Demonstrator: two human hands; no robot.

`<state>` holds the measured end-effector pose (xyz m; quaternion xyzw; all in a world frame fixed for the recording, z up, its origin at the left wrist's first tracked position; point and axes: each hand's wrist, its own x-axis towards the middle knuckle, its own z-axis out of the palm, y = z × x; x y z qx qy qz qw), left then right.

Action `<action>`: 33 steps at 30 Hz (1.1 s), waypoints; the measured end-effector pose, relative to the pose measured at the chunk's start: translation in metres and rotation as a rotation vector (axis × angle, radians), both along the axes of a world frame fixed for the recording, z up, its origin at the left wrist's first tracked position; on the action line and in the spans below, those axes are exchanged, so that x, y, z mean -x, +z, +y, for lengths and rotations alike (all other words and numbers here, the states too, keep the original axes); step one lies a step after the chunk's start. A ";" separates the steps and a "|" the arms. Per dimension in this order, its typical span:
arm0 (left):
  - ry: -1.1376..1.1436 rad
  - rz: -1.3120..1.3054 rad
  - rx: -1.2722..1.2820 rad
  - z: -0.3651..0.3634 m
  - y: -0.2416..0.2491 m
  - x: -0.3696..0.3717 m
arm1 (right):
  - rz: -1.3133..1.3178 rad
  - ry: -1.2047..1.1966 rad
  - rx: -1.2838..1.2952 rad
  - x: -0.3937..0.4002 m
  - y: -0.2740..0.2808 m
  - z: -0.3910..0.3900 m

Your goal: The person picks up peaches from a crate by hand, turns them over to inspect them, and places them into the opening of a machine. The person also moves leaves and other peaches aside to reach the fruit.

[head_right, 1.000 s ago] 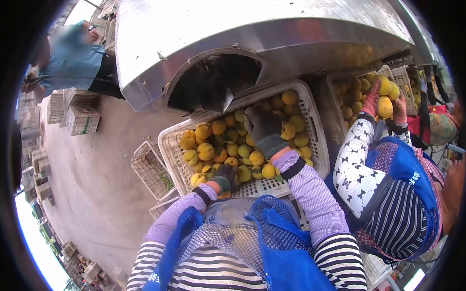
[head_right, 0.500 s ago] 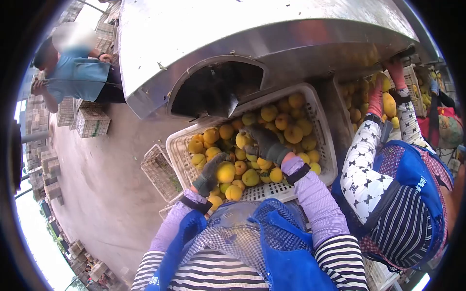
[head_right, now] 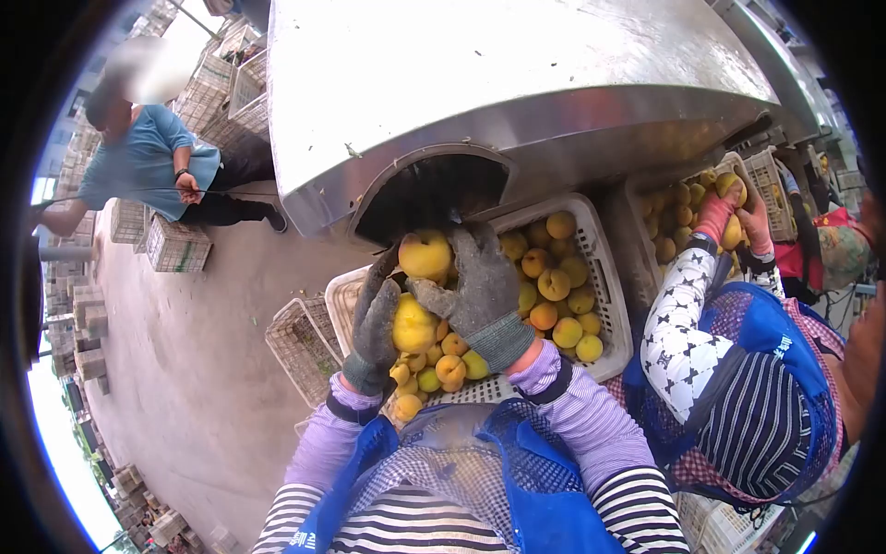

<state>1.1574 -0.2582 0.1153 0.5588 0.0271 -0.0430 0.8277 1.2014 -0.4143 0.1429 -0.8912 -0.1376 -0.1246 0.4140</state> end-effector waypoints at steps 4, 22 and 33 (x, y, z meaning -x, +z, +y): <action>0.053 0.101 0.015 0.002 -0.015 0.001 | -0.104 -0.085 0.217 -0.040 -0.059 0.013; 0.035 -0.098 -0.409 0.003 -0.026 -0.006 | 0.173 0.138 -0.098 -0.053 -0.017 -0.010; 0.188 -0.060 0.367 -0.019 0.013 -0.009 | 0.288 0.087 -0.035 0.013 -0.003 0.001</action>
